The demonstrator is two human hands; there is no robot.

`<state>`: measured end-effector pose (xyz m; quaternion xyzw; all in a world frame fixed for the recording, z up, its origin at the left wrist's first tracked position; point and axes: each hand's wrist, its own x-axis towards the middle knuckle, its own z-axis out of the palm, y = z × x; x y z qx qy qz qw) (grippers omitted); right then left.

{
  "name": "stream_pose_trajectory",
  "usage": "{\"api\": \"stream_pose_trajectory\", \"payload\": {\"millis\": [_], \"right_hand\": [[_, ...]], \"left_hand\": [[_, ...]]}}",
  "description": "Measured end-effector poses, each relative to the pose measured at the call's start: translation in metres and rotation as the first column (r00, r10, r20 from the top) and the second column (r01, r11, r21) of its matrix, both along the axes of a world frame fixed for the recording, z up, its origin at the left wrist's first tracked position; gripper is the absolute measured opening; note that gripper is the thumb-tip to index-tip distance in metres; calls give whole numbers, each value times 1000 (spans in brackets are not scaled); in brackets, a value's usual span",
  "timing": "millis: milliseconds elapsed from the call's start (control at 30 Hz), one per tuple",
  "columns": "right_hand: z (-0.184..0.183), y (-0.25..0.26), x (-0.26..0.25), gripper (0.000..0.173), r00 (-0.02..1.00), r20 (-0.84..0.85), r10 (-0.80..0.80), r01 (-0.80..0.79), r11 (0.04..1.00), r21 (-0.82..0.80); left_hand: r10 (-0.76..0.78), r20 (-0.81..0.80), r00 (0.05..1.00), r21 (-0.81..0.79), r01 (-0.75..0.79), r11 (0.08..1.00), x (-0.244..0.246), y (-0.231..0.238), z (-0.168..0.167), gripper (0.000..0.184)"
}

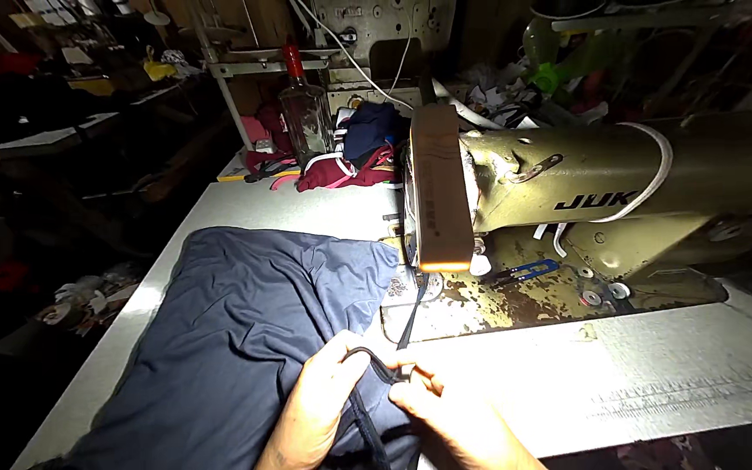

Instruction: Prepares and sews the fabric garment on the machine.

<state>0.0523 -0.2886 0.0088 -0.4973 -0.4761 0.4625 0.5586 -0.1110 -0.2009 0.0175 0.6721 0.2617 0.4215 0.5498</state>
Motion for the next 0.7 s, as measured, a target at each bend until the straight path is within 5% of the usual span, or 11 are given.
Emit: {"api": "stream_pose_trajectory", "payload": {"millis": [100,233,467,567,633,700], "right_hand": [[0,0,1,10,1000,21,19,-19,999,-40],[-2,-3,1,12,999,21,28,-27,997,-71],[-9,-1,-1,13,996,92,21,-31,994,108],[-8,-3,-3,15,982,190,-21,-2,993,119],[-5,-8,-2,19,967,250,-45,16,993,117],[-2,-16,2,23,951,300,-72,47,995,92]], "left_hand": [[15,12,1000,-19,-14,1000,-1,-1,0,17],[15,11,1000,-1,-15,1000,-8,-1,-2,17],[-33,94,995,-50,38,998,-16,-7,-1,20],[82,-84,993,120,-71,990,-30,2,0,11],[415,-329,848,358,-294,886,-64,16,10,19],[637,-521,569,502,-399,767,-116,31,21,54]]}}
